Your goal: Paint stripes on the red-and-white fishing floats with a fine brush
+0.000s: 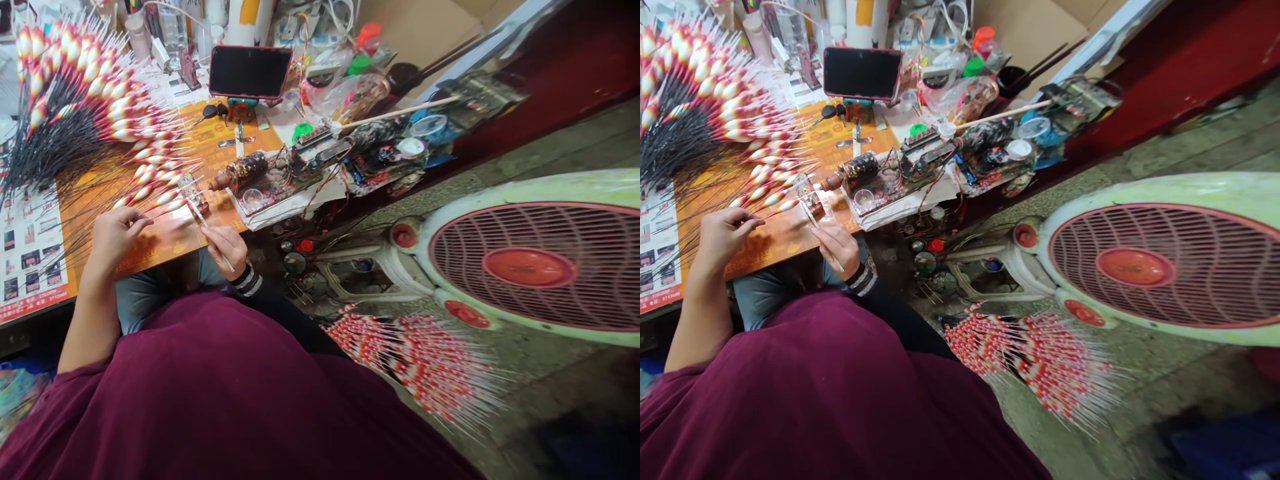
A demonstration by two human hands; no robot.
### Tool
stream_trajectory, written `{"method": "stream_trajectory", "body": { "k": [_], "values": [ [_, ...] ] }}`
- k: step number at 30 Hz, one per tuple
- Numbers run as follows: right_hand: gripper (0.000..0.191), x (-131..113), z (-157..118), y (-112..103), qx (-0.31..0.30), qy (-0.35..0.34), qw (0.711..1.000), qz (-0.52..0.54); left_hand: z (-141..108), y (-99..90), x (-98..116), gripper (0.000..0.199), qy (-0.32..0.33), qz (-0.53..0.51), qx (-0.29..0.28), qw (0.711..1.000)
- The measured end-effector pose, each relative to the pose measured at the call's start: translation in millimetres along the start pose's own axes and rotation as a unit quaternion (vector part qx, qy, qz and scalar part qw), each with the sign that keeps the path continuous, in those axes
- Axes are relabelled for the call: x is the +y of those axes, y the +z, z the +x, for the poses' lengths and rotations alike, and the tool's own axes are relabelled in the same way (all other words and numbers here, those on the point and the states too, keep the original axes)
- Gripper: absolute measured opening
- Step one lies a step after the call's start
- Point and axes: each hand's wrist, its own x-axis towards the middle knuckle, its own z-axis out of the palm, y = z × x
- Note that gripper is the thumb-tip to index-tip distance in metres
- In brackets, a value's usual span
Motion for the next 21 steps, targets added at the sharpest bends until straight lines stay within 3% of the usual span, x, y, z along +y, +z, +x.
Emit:
{"method": "stream_trajectory", "body": {
  "k": [21],
  "values": [
    [0.038,-5.0,2.5,-3.3,-0.013,0.000,1.000,0.002,-0.6,0.3,-0.4,0.014,0.002,-0.007,-0.004,1.000]
  ]
}}
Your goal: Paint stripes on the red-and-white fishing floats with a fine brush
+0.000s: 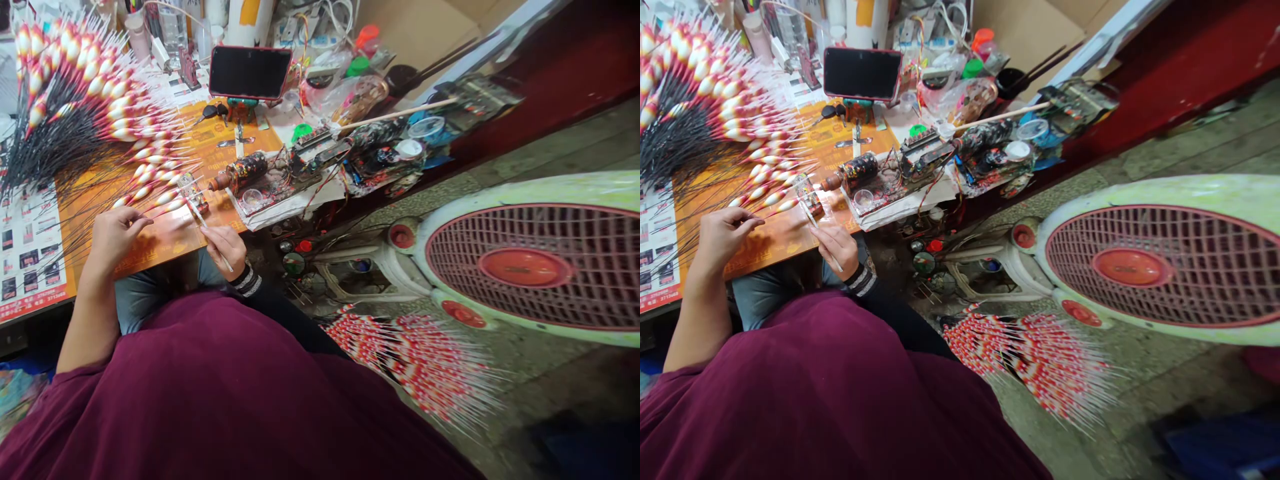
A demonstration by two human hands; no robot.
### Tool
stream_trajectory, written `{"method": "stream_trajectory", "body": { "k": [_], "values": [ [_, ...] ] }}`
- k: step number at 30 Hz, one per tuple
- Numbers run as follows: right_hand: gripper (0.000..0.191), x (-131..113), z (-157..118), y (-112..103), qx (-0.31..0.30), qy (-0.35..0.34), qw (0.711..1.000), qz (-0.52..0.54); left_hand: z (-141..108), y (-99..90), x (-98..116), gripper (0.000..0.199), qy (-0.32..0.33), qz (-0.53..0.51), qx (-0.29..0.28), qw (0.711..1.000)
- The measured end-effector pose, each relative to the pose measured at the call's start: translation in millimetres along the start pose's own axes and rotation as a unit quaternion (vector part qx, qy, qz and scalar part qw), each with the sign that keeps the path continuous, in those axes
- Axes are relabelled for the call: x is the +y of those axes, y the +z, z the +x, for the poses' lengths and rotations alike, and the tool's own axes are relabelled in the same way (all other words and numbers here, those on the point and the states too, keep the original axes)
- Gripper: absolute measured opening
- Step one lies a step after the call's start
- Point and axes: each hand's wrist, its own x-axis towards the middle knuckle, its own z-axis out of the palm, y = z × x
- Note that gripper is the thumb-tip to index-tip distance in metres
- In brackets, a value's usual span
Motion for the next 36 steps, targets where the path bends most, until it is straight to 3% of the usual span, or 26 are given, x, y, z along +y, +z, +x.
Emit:
{"method": "stream_trajectory", "body": {
  "k": [5,10,16,23,36],
  "values": [
    [0.038,2.9,-2.1,4.5,0.047,-0.044,0.998,-0.015,0.7,0.5,-0.8,0.013,0.008,0.001,0.006,1.000],
    [0.038,5.9,-3.0,4.3,0.030,-0.058,0.997,-0.032,0.5,1.7,-2.6,0.014,0.008,-0.004,0.014,1.000],
    [0.038,0.1,1.2,-0.5,0.051,-0.096,0.994,-0.030,-0.2,1.3,-2.3,0.014,0.013,-0.002,0.017,1.000],
    [0.038,-0.9,1.7,1.5,0.041,-0.074,0.996,-0.024,-0.6,0.8,0.1,0.013,0.010,0.002,0.017,1.000],
    [0.038,-1.5,3.3,3.8,0.086,-0.097,0.991,-0.030,3.3,5.0,1.1,0.014,0.036,0.017,0.012,0.999]
  ]
}}
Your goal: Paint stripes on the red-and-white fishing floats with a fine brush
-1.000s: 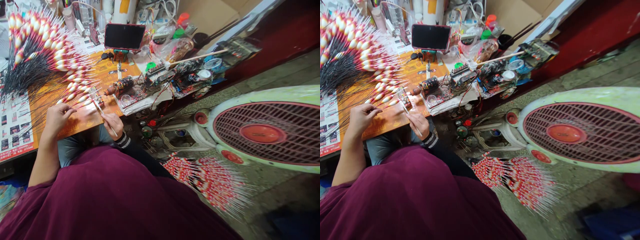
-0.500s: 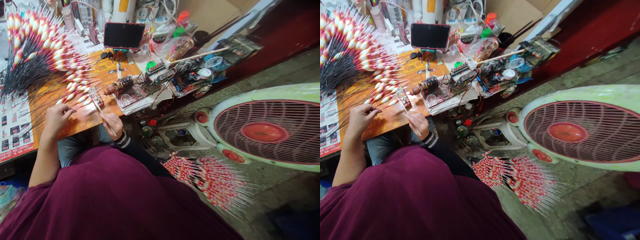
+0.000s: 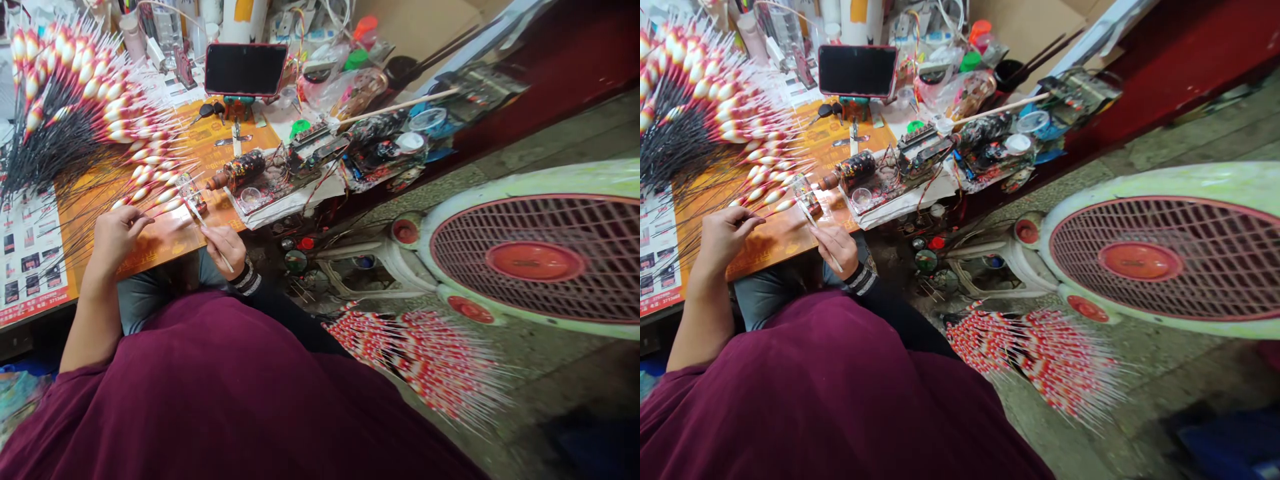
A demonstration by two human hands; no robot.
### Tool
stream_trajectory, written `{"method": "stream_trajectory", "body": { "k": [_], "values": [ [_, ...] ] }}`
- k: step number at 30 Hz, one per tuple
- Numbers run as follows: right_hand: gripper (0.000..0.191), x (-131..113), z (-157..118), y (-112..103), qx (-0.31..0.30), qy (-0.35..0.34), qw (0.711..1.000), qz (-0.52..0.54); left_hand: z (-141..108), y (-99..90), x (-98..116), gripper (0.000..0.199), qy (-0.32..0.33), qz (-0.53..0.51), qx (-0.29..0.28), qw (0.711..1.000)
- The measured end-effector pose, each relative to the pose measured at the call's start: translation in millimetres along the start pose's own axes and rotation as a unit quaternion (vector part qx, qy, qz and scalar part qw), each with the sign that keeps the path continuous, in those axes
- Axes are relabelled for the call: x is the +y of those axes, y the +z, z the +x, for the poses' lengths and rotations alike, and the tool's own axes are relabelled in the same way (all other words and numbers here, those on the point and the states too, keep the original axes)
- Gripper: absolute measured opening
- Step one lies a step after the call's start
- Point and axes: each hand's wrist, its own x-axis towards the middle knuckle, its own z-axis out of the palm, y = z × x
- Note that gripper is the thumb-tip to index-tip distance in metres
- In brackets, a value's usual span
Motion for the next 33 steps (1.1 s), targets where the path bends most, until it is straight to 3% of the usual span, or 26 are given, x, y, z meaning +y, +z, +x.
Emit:
{"method": "stream_trajectory", "body": {
  "k": [6,14,19,28,33],
  "values": [
    [0.031,1.9,-3.8,-2.7,0.006,0.005,1.000,-0.018,-4.6,-10.2,-5.2,0.015,0.014,0.000,-0.019,1.000],
    [0.028,3.3,-10.4,-3.9,0.001,0.031,1.000,-0.001,-15.2,-34.8,-48.5,0.021,-0.035,0.080,0.052,0.995],
    [0.031,2.5,-12.1,-3.4,0.003,0.049,0.998,0.037,-4.2,-23.7,-52.3,0.019,-0.043,0.056,0.029,0.997],
    [0.030,2.1,-9.5,-4.2,-0.003,0.052,0.998,0.042,49.3,14.8,-17.5,0.025,-0.026,0.071,-0.028,0.997],
    [0.028,2.0,-5.7,-4.6,0.006,0.039,0.998,0.050,40.6,4.4,-26.0,0.021,-0.043,0.089,0.002,0.995]
  ]
}}
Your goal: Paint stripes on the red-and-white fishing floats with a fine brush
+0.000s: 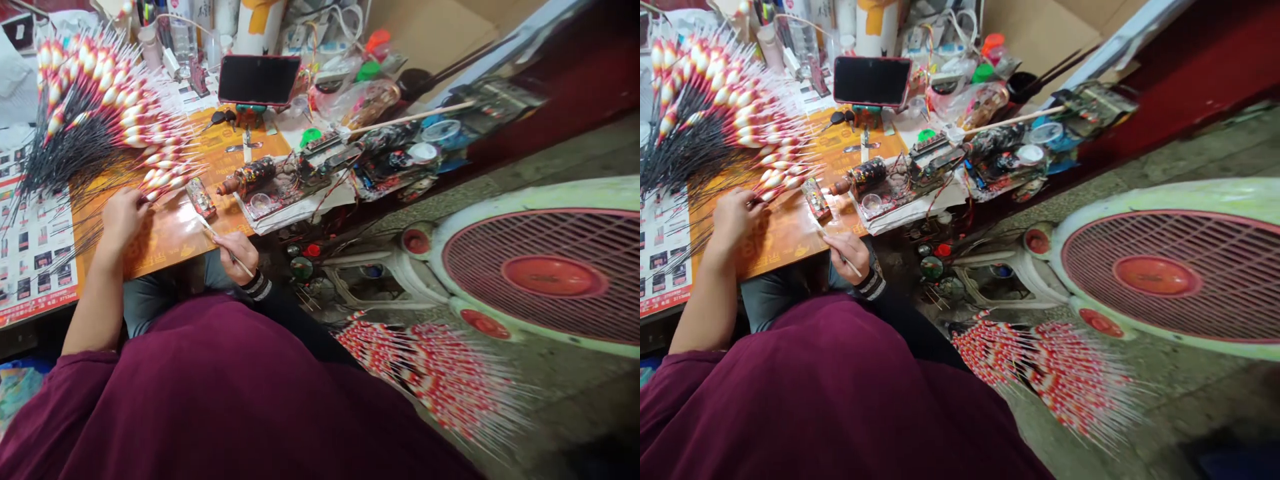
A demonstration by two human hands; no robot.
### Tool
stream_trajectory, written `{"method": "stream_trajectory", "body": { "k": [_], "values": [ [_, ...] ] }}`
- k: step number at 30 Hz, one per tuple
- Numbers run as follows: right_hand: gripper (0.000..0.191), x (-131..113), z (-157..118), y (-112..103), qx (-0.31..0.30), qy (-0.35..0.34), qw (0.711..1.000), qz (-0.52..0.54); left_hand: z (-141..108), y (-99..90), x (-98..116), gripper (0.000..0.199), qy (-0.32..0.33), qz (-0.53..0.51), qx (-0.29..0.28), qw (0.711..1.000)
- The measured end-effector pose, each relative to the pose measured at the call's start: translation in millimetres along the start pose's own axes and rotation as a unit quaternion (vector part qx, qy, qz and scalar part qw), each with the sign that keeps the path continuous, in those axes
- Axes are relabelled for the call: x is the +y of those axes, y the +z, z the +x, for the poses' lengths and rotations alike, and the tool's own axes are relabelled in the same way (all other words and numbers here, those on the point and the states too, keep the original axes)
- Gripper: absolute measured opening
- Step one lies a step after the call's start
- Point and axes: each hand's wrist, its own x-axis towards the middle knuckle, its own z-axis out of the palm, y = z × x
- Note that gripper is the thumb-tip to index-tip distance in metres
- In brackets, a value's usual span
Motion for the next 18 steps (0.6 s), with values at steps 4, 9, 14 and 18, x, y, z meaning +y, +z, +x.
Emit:
{"method": "stream_trajectory", "body": {
  "k": [4,9,14,18],
  "values": [
    [0.030,-2.5,4.9,-1.4,0.005,-0.010,1.000,0.017,-26.5,-23.2,-10.9,0.014,-0.021,-0.068,0.014,0.997],
    [0.027,-2.9,5.0,-2.4,-0.015,0.020,1.000,0.011,-55.7,-38.4,0.0,0.008,0.017,-0.110,0.005,0.994],
    [0.028,-1.0,2.6,-2.2,-0.013,0.015,1.000,0.005,-61.0,-37.2,4.2,0.008,0.032,-0.082,0.010,0.996],
    [0.028,1.8,0.4,-0.5,-0.017,0.019,1.000,0.008,-60.7,-36.2,1.8,0.012,0.031,-0.054,0.013,0.998]
  ]
}}
